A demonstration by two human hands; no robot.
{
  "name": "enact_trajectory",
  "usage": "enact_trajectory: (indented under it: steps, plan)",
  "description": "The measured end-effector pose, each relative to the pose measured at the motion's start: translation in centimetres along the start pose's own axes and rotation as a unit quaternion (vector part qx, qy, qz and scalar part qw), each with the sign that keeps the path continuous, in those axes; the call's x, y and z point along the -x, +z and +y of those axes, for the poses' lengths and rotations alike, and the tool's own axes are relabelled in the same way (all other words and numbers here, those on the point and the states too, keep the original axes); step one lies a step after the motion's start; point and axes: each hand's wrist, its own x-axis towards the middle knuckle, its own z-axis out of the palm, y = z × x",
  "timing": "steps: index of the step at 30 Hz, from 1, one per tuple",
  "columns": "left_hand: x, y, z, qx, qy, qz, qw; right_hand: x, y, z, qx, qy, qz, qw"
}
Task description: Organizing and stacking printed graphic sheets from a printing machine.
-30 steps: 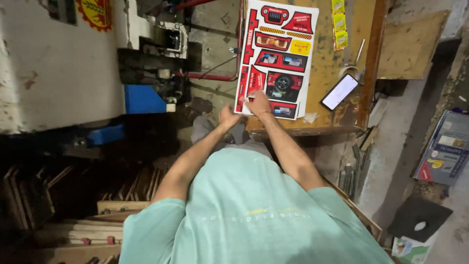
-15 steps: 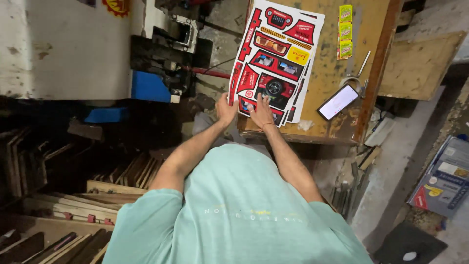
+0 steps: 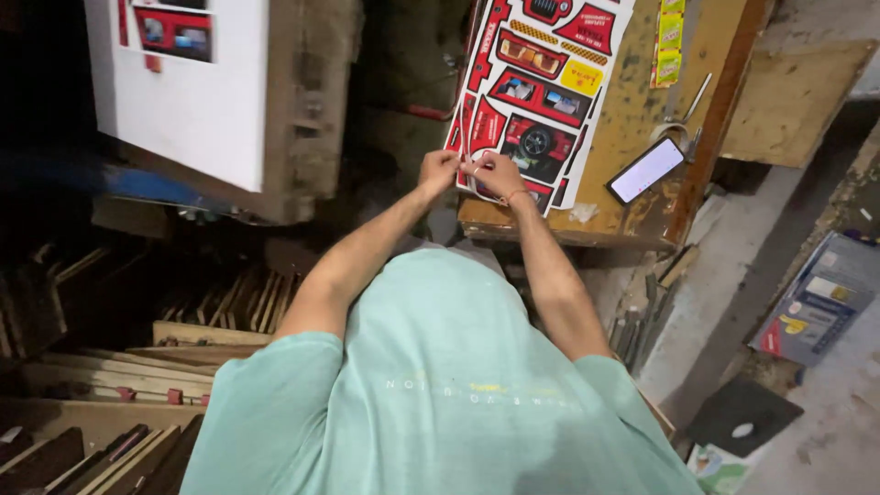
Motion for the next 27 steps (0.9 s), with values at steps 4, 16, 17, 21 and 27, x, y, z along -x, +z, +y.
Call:
enact_trajectory:
  steps: [4, 16, 17, 21, 27]
  plan:
    - [0.8, 0.8, 1.3, -0.144, 0.121, 0.090, 0.978, -1.1, 0.9, 1.9, 0.050, 0.008, -0.017, 0.999]
    - [0.0, -0.8, -0.6, -0.199, 0.047, 0.161, 0.965, 8.3, -37.2, -2.5, 0.367, -0.194, 0.608, 0.677]
    - [0.2, -0.8, -0.3, -0.203, 0.053, 0.146, 0.967, 10.7, -38.2, -4.9, 0.373, -0.183, 0.617, 0.669]
    - [0.1, -2.2, -0.2, -0.244, 0.039, 0.116, 0.962, 14.7, -35.9, -11.9, 0.244, -0.225, 0.449, 0.830]
    - [1.8, -3.4, 1.2, -0.303, 0.079, 0.146, 0.939, 7.8, -14.1, -13.0, 0.153, -0.305, 0.264, 0.902]
